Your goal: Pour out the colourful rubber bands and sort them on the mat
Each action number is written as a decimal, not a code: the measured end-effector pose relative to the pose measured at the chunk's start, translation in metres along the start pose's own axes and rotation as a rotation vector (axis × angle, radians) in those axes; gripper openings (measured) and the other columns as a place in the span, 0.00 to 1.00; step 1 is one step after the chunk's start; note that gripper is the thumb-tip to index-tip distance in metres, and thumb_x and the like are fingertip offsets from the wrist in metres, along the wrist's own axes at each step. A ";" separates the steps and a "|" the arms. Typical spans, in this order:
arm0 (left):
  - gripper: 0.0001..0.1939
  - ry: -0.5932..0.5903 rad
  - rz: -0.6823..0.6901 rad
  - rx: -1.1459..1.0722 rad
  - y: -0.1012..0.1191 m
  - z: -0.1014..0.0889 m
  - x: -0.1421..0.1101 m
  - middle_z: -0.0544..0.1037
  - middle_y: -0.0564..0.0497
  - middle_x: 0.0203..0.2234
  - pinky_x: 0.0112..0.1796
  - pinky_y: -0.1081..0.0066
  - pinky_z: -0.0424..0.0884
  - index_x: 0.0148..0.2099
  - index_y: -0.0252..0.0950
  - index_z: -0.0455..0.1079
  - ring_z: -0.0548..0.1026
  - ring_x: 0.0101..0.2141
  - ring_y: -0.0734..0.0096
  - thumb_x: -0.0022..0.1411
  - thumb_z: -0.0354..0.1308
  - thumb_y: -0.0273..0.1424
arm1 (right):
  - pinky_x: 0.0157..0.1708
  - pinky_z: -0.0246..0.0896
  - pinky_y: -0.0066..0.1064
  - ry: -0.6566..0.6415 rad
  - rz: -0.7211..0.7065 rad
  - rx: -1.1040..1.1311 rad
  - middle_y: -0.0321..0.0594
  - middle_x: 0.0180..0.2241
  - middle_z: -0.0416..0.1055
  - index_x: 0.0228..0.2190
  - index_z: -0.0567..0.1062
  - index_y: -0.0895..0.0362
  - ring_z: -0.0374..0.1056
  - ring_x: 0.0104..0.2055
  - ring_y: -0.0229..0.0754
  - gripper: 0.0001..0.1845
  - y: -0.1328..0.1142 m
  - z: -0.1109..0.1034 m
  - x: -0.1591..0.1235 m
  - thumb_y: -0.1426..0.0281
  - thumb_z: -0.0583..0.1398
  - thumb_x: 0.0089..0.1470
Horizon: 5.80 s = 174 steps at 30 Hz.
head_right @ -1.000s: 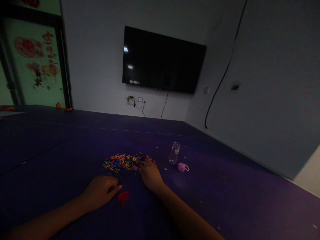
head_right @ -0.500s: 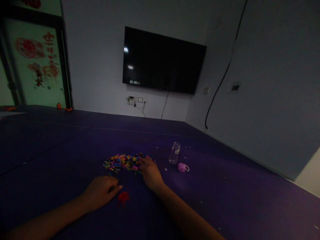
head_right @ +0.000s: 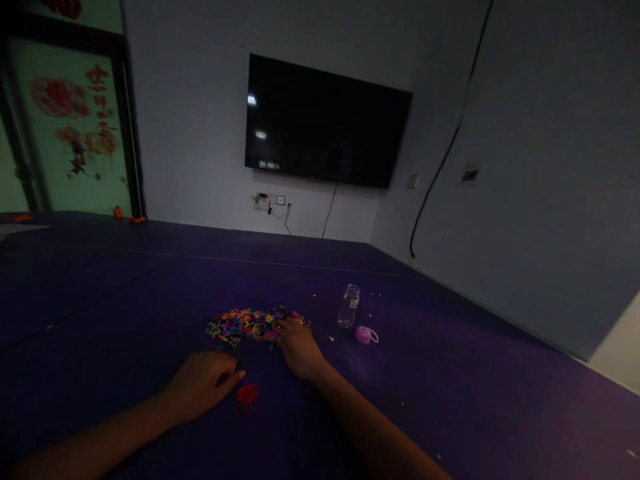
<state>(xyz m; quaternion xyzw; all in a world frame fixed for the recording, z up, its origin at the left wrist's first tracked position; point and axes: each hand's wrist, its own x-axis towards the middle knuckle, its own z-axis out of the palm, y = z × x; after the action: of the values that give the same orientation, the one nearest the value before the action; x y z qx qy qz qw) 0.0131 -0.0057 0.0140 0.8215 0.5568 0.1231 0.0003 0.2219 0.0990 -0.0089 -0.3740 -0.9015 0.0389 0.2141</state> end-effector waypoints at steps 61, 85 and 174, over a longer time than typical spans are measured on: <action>0.17 -0.012 -0.013 -0.018 -0.001 0.001 0.000 0.71 0.52 0.21 0.25 0.72 0.57 0.24 0.36 0.63 0.69 0.23 0.69 0.64 0.46 0.35 | 0.58 0.49 0.40 0.004 0.006 0.003 0.47 0.53 0.66 0.50 0.71 0.60 0.59 0.56 0.45 0.20 -0.002 -0.003 -0.001 0.71 0.47 0.61; 0.17 0.011 -0.012 0.001 -0.001 0.001 -0.001 0.72 0.53 0.20 0.23 0.73 0.55 0.23 0.36 0.63 0.68 0.22 0.72 0.64 0.47 0.34 | 0.51 0.59 0.37 0.060 -0.014 0.026 0.47 0.48 0.70 0.44 0.74 0.59 0.64 0.50 0.46 0.16 -0.004 -0.003 -0.003 0.75 0.49 0.59; 0.17 -0.002 -0.008 -0.035 -0.001 0.001 0.000 0.72 0.52 0.21 0.27 0.72 0.59 0.24 0.36 0.64 0.70 0.24 0.69 0.64 0.47 0.35 | 0.59 0.48 0.46 0.186 0.017 0.205 0.50 0.54 0.65 0.53 0.68 0.60 0.57 0.59 0.47 0.23 0.004 -0.001 -0.002 0.67 0.45 0.62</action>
<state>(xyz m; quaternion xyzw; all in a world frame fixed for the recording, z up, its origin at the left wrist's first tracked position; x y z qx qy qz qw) 0.0122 -0.0054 0.0125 0.8192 0.5579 0.1320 0.0158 0.2264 0.1002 -0.0099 -0.3596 -0.8659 0.0979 0.3336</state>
